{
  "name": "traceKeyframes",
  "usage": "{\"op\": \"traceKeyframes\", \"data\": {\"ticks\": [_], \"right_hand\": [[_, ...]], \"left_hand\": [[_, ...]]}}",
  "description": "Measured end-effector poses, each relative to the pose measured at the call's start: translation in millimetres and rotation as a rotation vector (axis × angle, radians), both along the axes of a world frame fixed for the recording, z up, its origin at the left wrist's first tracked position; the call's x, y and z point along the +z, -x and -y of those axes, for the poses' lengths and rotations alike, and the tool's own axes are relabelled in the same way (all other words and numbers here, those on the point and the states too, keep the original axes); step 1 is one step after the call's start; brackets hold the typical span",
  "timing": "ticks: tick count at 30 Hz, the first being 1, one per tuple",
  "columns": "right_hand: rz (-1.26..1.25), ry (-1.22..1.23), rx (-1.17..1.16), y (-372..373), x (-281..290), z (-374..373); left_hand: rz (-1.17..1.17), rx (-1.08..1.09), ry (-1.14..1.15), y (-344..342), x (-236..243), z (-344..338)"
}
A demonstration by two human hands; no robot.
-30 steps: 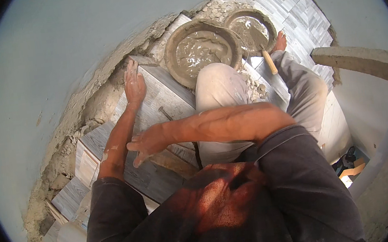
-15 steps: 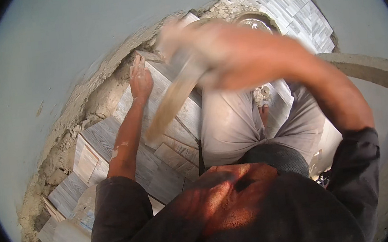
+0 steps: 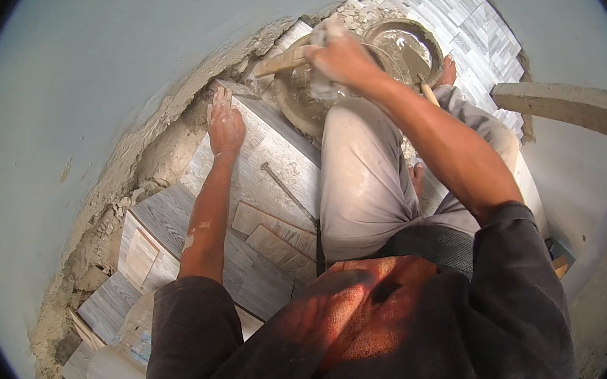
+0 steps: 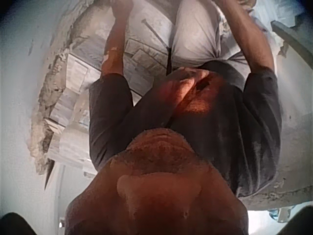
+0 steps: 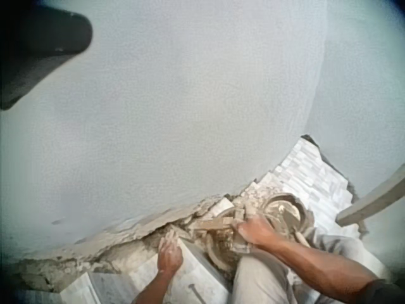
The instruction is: Applying mortar and tiles to a wall using a trowel and hammer.
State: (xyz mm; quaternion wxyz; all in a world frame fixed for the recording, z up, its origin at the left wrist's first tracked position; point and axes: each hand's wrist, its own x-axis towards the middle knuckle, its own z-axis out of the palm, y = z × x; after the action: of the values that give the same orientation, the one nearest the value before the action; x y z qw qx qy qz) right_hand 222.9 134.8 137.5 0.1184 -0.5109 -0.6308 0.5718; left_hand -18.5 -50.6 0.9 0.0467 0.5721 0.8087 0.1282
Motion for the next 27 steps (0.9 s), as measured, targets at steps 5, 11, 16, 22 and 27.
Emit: {"op": "traceKeyframes", "data": {"ticks": [5,11,16,22,27], "right_hand": [[0.176,-0.078,0.035,47.0,-48.1,12.8],[0.428,-0.382,0.327,73.4,-79.8,25.4],[0.377,-0.319,0.264,79.0,-90.4,31.0],[0.404,-0.285,0.303,77.9,-72.3,32.7],[0.426,-0.305,0.383,74.8,-58.1,31.3]], "left_hand": [[0.004,-0.002,-0.008,-0.8,1.3,-1.2],[0.044,0.019,-0.003,-2.4,4.1,-0.2],[0.036,0.016,-0.012,-1.5,2.0,-0.5],[0.021,0.007,-0.045,-1.6,2.2,-0.6],[0.039,-0.007,-0.084,-1.9,2.8,-0.6]]}}
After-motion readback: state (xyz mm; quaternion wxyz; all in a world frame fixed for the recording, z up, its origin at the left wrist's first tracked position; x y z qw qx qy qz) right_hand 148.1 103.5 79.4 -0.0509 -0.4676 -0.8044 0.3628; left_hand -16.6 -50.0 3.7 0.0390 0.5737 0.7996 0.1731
